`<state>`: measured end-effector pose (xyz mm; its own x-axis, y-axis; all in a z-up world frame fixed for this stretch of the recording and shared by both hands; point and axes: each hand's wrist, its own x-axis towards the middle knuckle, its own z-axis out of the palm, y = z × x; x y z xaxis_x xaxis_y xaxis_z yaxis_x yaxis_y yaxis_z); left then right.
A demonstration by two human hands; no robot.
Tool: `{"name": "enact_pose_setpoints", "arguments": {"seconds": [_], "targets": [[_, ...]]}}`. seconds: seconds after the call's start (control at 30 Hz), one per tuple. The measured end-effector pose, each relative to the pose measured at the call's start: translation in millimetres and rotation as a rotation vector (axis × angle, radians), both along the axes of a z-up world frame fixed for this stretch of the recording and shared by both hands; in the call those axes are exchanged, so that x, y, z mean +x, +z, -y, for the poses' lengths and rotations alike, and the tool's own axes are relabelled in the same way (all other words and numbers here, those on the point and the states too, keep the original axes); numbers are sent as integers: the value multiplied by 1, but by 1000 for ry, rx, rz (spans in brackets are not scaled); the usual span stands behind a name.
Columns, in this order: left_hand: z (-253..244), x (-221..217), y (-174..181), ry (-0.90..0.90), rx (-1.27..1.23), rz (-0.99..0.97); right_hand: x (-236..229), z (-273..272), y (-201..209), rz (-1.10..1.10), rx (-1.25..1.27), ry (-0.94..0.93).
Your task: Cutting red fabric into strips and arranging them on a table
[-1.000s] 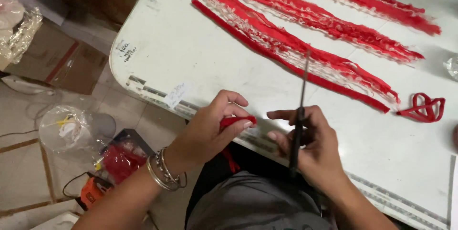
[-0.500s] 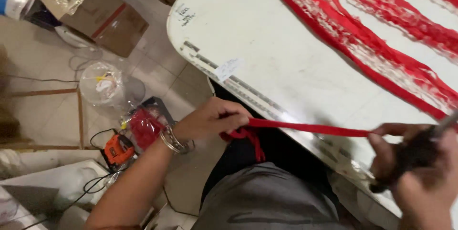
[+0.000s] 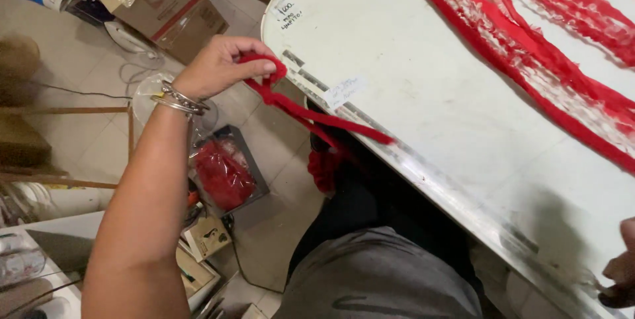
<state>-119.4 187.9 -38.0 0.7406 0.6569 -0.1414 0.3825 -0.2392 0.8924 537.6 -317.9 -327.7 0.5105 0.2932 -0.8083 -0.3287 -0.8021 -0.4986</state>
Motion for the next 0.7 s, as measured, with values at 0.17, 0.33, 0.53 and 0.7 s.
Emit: {"name": "enact_pose_setpoints", "arguments": {"seconds": [0.17, 0.33, 0.53, 0.7], "targets": [[16, 29, 4, -52, 56, 36, -296, -157, 275, 522, 431, 215], [55, 53, 50, -23, 153, 125, -354, -205, 316, 473, 724, 396], [119, 82, 105, -289, 393, 307, -397, -255, 336, 32, 1171, 554], [134, 70, 108, -159, 390, 284, -410, -261, 351, -223, 1367, 682]]}}
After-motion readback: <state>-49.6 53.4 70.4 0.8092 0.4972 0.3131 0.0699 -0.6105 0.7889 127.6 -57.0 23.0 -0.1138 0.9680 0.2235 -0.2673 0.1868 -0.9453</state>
